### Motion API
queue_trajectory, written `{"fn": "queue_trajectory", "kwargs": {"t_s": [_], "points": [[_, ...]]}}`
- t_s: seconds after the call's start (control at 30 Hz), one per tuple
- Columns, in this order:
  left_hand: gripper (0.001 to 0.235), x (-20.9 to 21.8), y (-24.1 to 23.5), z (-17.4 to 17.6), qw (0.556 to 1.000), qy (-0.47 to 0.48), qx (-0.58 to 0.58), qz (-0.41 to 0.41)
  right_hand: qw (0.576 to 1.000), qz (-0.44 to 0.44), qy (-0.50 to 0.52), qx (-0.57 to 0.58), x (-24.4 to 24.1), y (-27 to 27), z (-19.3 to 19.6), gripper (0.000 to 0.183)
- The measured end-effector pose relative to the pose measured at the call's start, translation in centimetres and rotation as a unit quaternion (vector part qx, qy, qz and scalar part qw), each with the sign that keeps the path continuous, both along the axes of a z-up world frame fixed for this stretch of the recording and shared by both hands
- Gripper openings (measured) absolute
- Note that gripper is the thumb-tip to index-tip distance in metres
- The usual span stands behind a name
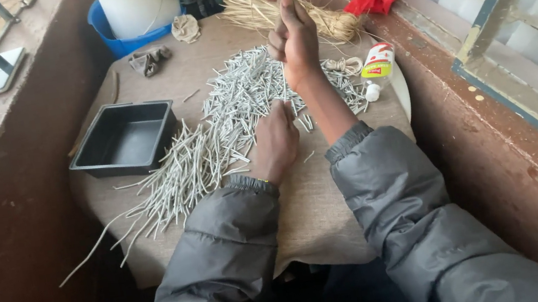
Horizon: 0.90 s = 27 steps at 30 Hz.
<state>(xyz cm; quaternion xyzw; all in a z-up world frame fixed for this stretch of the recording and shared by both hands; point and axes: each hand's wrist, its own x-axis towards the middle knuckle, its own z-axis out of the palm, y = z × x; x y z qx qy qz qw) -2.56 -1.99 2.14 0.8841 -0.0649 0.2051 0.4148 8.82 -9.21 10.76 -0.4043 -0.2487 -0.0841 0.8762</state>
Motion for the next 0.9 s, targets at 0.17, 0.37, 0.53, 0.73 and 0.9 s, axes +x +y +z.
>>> {"fn": "queue_trajectory", "kwargs": {"t_s": [0.17, 0.37, 0.53, 0.73, 0.9], "points": [[0.032, 1.2, -0.5, -1.3, 0.998, -0.013, -0.056, 0.031, 0.996, -0.020, -0.086, -0.001, -1.5, 1.1, 0.3, 0.027], [0.036, 0.8, -0.3, -1.2, 0.995, -0.055, -0.077, 0.037, 0.997, 0.025, -0.063, 0.042, -0.9, 1.2, 0.8, 0.029], [0.035, 0.8, -0.3, -1.3, 0.994, -0.083, -0.067, 0.014, 0.997, 0.065, 0.003, 0.051, -0.5, 1.4, 1.2, 0.026], [0.037, 0.5, 0.7, 0.1, 0.993, 0.016, -0.118, 0.026, 0.998, 0.016, -0.001, -0.062, -2.0, 2.9, 1.0, 0.030], [0.022, 0.7, 1.7, -0.3, 0.990, -0.041, -0.134, 0.021, 0.981, 0.056, -0.015, -0.183, -3.1, 3.4, -1.2, 0.031]]}}
